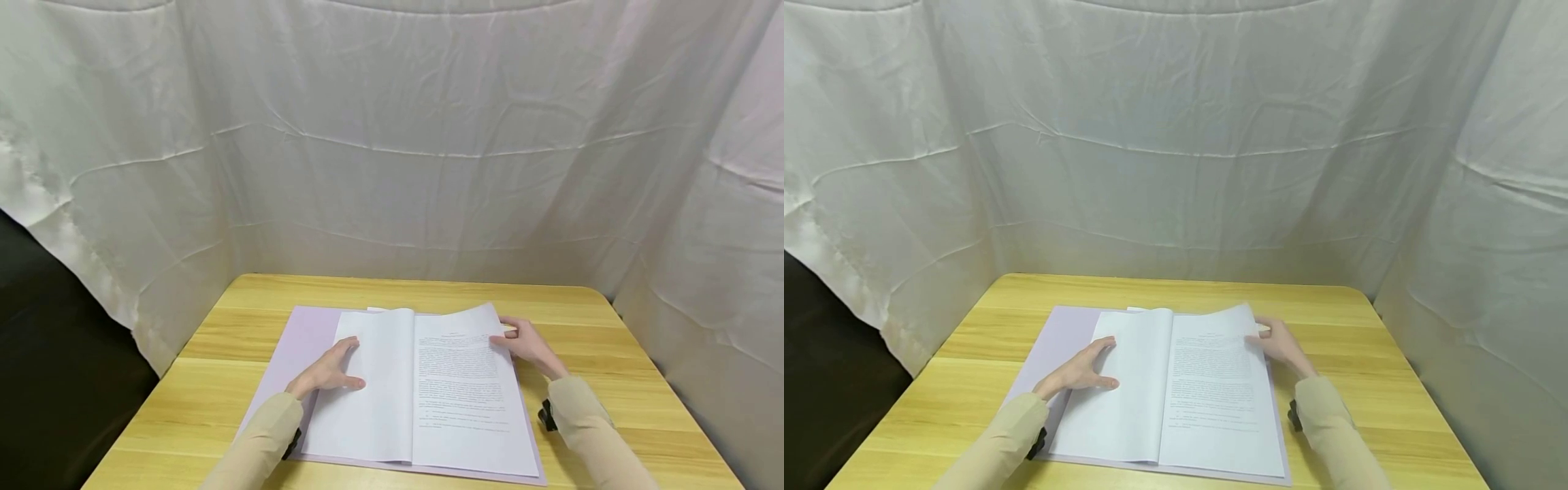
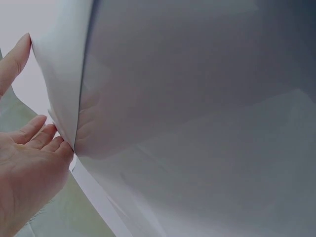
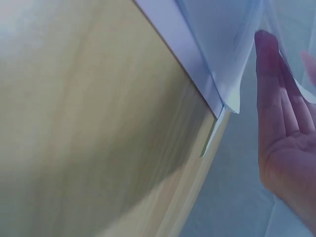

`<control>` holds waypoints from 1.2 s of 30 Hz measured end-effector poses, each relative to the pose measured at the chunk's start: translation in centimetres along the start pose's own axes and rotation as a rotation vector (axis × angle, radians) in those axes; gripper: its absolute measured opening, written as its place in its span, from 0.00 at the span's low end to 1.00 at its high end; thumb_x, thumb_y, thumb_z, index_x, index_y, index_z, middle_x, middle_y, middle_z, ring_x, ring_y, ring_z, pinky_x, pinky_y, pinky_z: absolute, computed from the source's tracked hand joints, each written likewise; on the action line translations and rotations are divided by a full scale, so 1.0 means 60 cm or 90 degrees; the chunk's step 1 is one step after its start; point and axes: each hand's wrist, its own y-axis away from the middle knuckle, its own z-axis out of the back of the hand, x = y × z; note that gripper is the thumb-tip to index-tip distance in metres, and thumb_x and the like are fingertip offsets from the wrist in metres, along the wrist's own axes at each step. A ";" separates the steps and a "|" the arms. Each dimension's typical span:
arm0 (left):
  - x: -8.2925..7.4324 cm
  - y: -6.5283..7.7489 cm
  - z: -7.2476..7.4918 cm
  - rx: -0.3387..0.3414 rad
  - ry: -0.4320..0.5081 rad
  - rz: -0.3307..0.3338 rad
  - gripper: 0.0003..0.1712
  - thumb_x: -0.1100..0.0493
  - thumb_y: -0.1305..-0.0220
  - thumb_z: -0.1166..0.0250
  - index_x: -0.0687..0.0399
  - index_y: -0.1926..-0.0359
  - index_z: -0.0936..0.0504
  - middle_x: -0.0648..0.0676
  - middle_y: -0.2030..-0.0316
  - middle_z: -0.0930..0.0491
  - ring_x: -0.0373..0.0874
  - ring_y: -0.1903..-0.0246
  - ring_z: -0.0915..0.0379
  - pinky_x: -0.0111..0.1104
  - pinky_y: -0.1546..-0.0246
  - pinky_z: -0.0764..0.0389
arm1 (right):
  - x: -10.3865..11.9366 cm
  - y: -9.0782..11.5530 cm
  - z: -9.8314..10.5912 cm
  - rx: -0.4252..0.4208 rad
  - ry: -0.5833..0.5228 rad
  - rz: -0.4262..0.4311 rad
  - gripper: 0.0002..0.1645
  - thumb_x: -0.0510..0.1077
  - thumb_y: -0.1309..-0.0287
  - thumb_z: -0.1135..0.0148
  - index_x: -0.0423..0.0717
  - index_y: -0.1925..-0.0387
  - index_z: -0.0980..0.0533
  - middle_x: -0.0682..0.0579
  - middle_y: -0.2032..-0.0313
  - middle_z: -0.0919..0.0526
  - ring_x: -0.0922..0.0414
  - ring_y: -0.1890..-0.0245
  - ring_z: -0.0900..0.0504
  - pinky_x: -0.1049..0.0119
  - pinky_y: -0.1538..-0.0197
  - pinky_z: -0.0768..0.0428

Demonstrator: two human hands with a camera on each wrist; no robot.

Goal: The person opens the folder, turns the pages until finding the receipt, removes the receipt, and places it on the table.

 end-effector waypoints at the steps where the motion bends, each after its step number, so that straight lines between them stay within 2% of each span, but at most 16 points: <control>1: 0.000 0.000 0.000 0.000 0.000 0.000 0.53 0.57 0.48 0.22 0.72 0.28 0.40 0.72 0.26 0.42 0.69 0.25 0.48 0.61 0.24 0.46 | -0.001 0.002 0.000 0.011 -0.016 0.002 0.43 0.42 0.34 0.36 0.29 0.26 0.44 0.30 0.50 0.15 0.53 0.64 0.11 0.60 0.65 0.13; 8: 0.001 0.001 0.000 -0.001 0.000 -0.007 0.53 0.57 0.48 0.22 0.72 0.28 0.40 0.72 0.26 0.43 0.70 0.25 0.49 0.61 0.24 0.46 | -0.002 0.019 0.001 0.071 -0.088 0.009 0.46 0.43 0.33 0.36 0.35 0.23 0.49 0.32 0.49 0.15 0.52 0.62 0.11 0.59 0.63 0.11; 19: 0.008 -0.001 0.001 0.007 -0.004 -0.028 0.53 0.55 0.47 0.22 0.69 0.27 0.40 0.71 0.25 0.43 0.69 0.25 0.49 0.61 0.24 0.47 | 0.008 0.046 0.002 0.129 -0.144 0.043 0.49 0.47 0.30 0.39 0.39 0.21 0.56 0.32 0.48 0.16 0.49 0.60 0.10 0.53 0.61 0.11; 27: 0.010 0.000 0.003 0.002 0.000 -0.049 0.53 0.55 0.48 0.22 0.70 0.27 0.40 0.73 0.26 0.42 0.70 0.25 0.49 0.62 0.24 0.47 | 0.019 0.057 -0.003 0.157 -0.168 0.076 0.45 0.48 0.26 0.45 0.44 0.20 0.58 0.33 0.48 0.17 0.50 0.60 0.10 0.53 0.62 0.11; 36: 0.001 0.006 0.004 -0.012 0.007 -0.063 0.53 0.54 0.45 0.23 0.70 0.27 0.41 0.72 0.26 0.41 0.70 0.26 0.48 0.62 0.25 0.47 | 0.033 0.067 -0.012 0.186 -0.194 0.117 0.40 0.49 0.21 0.55 0.46 0.20 0.59 0.27 0.45 0.21 0.49 0.58 0.10 0.51 0.61 0.11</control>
